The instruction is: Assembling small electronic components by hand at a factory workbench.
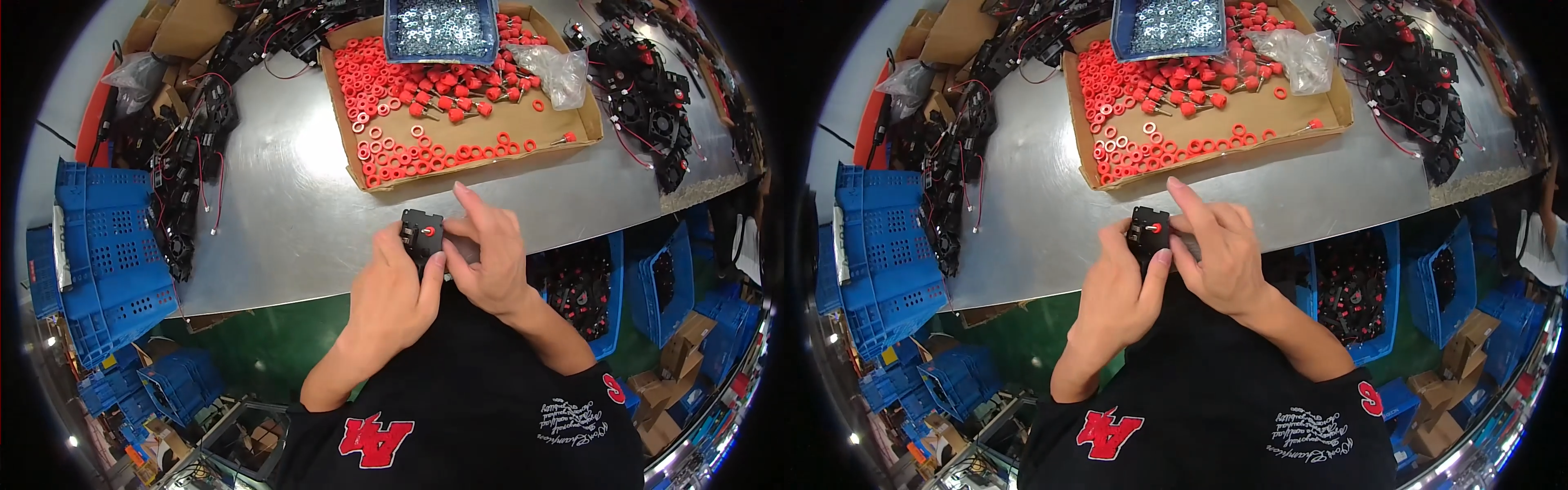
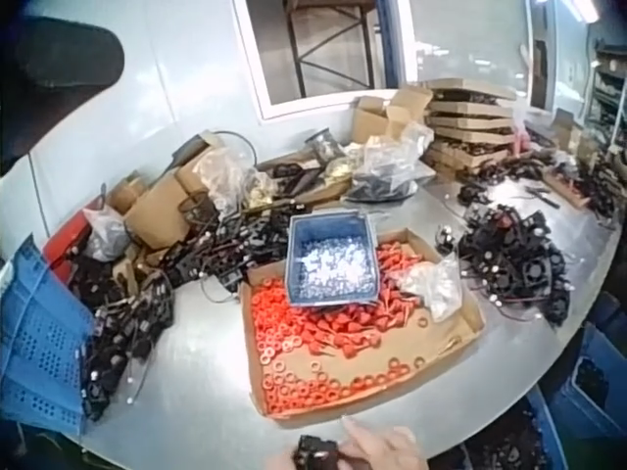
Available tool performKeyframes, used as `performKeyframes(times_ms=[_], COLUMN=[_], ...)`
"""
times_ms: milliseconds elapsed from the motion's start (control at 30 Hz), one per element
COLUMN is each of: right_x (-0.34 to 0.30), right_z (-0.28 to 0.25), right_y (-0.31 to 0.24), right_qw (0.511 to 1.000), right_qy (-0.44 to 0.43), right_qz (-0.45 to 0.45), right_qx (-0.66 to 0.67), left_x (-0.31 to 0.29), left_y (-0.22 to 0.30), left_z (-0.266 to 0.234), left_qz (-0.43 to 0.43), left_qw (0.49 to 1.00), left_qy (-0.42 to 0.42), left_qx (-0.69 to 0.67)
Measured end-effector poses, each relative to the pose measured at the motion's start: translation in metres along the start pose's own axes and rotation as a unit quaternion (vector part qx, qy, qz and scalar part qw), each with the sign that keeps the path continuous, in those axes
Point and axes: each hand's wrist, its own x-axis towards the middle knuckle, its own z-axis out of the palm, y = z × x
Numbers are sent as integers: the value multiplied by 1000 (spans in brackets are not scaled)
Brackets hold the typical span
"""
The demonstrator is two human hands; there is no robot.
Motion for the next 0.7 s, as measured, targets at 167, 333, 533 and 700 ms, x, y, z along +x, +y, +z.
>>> performKeyframes(times_ms=[167, 333, 533, 700], right_x=[3, 15, 111, 130], right_z=[-2, -28, -24, -13], right_y=[-5, -1, 29, 28], right_qw=[998, 993, 984, 934], right_qy=[-23, -71, -121, -304], right_qz=[3, -52, 9, 37], right_qx=[-53, -85, -129, -182], left_x=[-1, -1, -1, -2], left_y=[5, 5, -2, -4], left_z=[8, 4, 1, 0], left_qz=[29, 34, 51, 39], left_qw=[981, 974, 974, 975], left_qy=[36, 23, 22, 29], left_qx=[190, 222, 220, 215])
